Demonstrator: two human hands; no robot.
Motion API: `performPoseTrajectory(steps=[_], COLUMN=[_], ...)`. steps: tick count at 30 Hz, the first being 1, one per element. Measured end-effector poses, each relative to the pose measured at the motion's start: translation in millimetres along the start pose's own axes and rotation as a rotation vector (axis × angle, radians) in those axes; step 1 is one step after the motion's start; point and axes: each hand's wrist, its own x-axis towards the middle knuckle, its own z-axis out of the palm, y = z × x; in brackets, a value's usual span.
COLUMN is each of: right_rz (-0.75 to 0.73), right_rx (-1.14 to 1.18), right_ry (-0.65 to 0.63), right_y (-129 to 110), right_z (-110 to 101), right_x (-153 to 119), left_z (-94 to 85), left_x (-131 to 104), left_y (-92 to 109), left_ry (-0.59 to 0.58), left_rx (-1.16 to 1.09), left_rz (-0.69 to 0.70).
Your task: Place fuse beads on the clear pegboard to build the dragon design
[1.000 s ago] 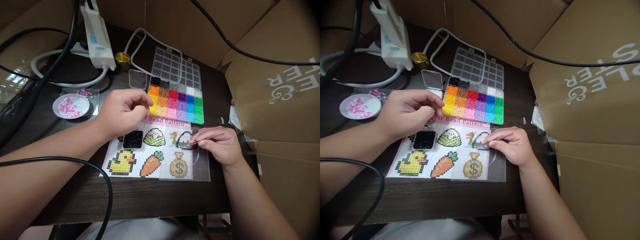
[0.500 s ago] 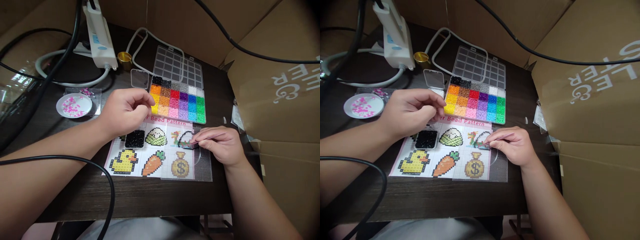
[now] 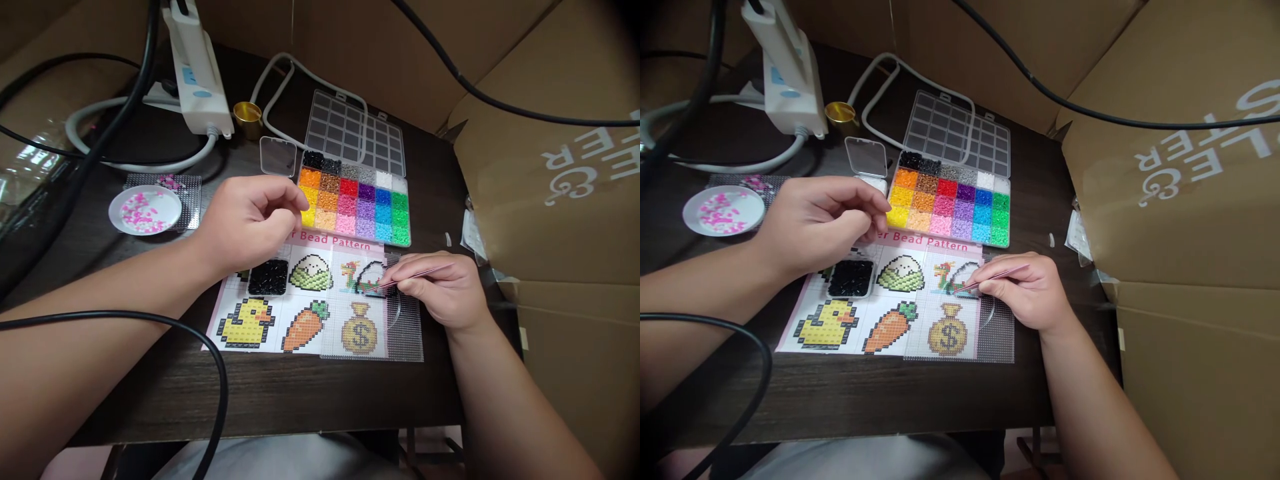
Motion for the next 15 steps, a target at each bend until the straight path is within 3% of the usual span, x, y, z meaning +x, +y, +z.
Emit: performPoseTrajectory(steps=[15], right_rz=[-0.014], right_rx=[-0.041], right_ry=[-0.021], right_y=[-2.0], right_z=[1.0], right_x=[2.0], left_z=[0.9], left_x=[-1.0], left_y=[-1.3], left_ry=[0.011], left_rx=[0.004], left_rz=[0.008])
